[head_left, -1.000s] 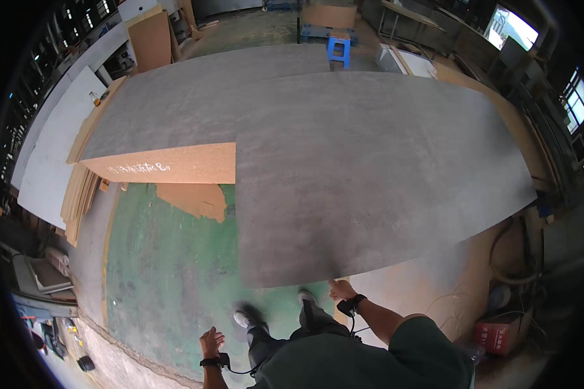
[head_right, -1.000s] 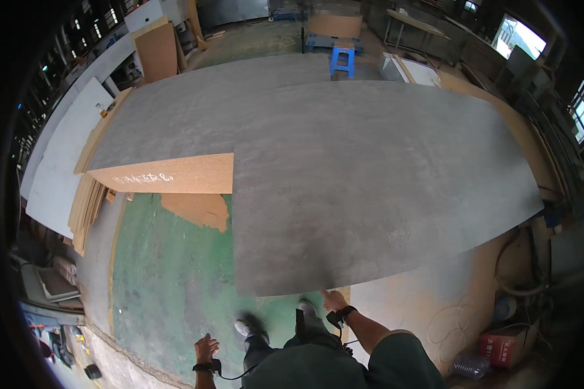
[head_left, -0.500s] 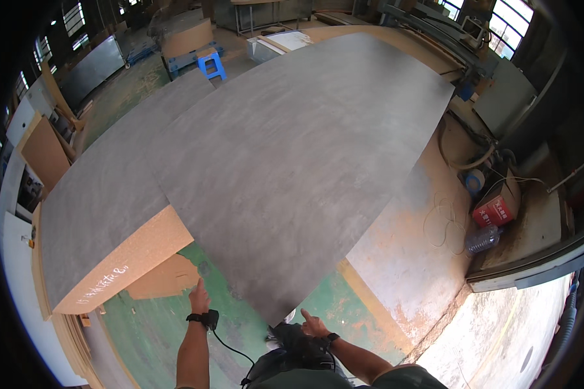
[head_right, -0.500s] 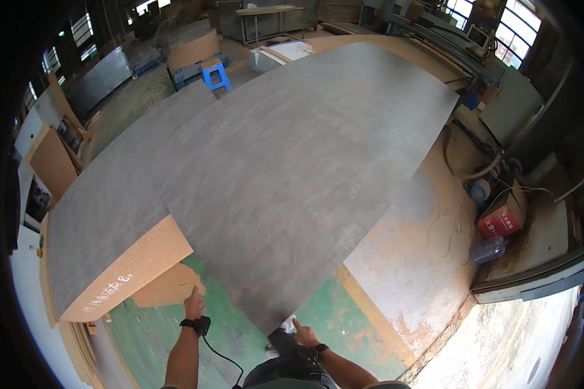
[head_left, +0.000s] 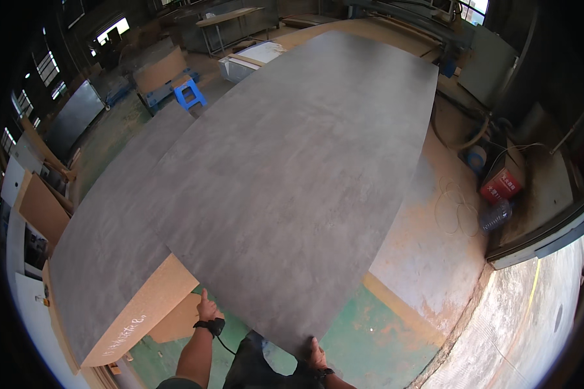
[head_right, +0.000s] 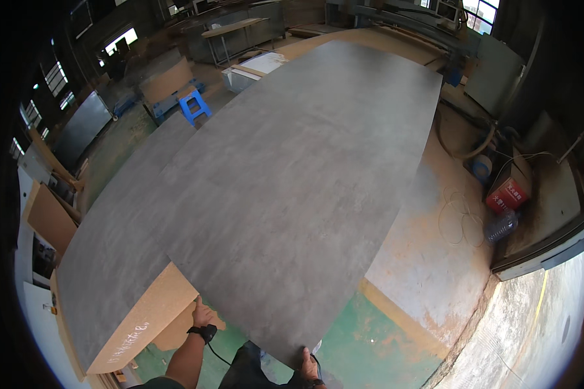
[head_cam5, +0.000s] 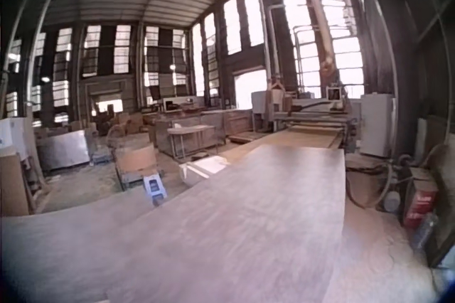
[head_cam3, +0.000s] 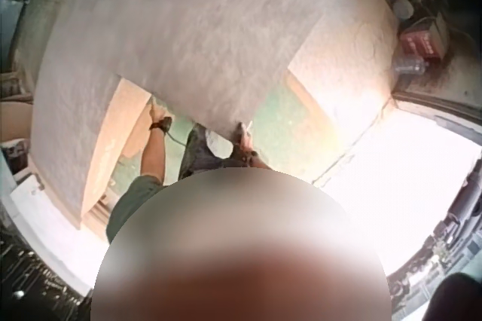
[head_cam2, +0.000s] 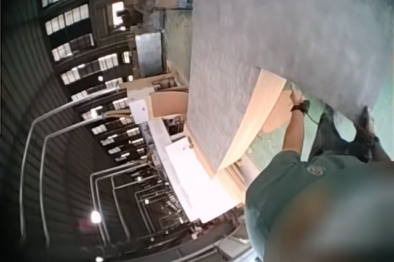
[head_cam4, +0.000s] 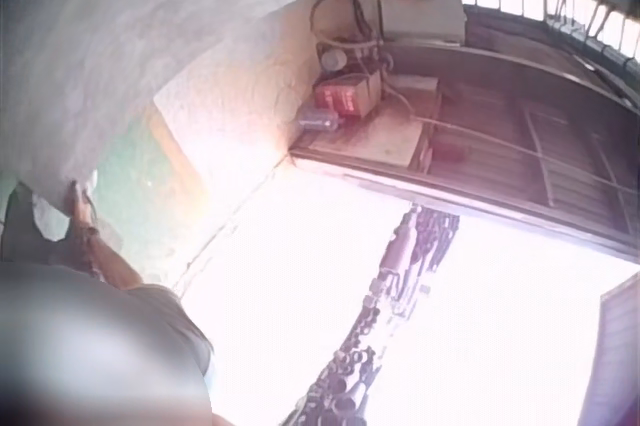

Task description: The person clears wood scraps from a machine, places a large panel onto the machine bed, and sands the edges of a semi-circular board. They then move the board onto a stack on a pallet and operate a computer console.

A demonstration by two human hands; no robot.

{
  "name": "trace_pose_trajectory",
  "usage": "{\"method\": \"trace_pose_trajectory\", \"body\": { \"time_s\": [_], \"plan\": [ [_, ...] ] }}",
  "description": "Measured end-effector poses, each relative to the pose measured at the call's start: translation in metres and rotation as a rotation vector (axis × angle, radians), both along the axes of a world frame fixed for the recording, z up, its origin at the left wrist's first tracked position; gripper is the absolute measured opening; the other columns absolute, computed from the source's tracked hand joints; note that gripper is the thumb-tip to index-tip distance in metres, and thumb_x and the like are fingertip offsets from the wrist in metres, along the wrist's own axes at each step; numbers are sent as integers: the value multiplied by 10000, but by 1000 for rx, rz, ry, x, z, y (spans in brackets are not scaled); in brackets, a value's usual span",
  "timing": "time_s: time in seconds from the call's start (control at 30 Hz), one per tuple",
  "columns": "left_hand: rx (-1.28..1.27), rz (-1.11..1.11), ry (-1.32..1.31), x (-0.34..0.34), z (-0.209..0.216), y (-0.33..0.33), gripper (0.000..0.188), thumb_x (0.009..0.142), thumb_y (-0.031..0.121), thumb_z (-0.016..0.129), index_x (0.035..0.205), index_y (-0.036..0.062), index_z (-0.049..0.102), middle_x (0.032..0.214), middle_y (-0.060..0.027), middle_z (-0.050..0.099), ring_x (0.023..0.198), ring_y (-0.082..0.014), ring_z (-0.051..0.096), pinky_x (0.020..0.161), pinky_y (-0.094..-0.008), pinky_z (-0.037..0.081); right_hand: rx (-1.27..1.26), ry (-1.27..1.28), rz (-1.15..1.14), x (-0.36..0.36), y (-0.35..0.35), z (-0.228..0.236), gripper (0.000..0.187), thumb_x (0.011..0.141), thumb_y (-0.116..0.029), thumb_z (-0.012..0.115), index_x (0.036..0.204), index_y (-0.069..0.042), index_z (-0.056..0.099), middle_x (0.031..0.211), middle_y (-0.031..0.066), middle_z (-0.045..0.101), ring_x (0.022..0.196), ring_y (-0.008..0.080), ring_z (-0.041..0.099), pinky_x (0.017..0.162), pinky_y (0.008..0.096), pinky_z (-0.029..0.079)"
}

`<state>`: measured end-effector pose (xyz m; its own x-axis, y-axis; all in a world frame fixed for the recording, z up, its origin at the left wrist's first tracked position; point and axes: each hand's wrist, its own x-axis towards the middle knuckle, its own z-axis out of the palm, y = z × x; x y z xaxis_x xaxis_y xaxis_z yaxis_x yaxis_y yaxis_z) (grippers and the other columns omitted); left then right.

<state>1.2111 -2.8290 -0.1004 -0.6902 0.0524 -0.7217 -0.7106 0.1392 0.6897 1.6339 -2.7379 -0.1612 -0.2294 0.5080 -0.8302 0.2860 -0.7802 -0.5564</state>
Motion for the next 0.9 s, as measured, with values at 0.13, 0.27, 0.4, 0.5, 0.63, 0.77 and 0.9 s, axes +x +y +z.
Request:
{"method": "trace_pose_trajectory", "body": {
  "time_s": [0.13,0.27,0.4,0.5,0.63,0.77,0.9],
  "plan": [
    [47,80,-211,-36,-28,7,657,817,662,564,1083,62,521,974,-42,513,959,-198,495,978,-430,382,-207,5,-257,-19,-12,35,933,793,-757,482,1212,74,554,1097,154,635,932,234,611,750,372,501],
    [300,265,-327,-40,-28,9,578,851,610,562,1131,105,546,1086,-23,565,1053,-204,524,1005,-417,396,-8,-175,-364,-51,-9,96,933,826,-720,483,1258,106,507,1141,189,614,1006,267,588,848,386,482],
    [537,48,-337,-42,2,23,659,889,593,520,1325,101,471,1337,-52,496,1215,-268,462,1058,-453,345,-261,-259,-425,-61,-1,152,854,844,-652,526,1334,43,453,1189,163,578,1093,300,520,963,425,407],
    [509,-54,-305,-49,30,34,705,890,604,508,1386,111,421,1421,-57,433,1280,-291,409,1083,-481,308,-168,-317,-426,-80,3,178,699,849,-689,488,1033,-32,644,866,30,554,772,161,478,673,310,419],
    [538,-64,-329,-69,53,54,704,906,600,477,1400,105,396,1425,-53,427,1290,-287,399,1086,-480,308,-77,-272,-499,-109,23,206,597,867,-665,485,770,-94,629,658,-29,467,585,114,378,514,292,313],
    [520,-115,-275,-93,67,90,679,930,586,440,1393,91,404,1418,-49,436,1279,-278,416,1076,-467,329,-57,-294,-477,-129,58,224,587,874,-654,484,625,-129,564,564,-47,401,515,108,326,477,299,264],
    [526,-113,-297,-102,72,158,673,932,577,444,1394,89,403,1431,-48,422,1287,-277,406,1079,-466,325,4,-201,-491,-133,123,213,599,872,-651,494,560,-141,487,543,-35,382,506,114,319,476,302,273]
  ]
}}
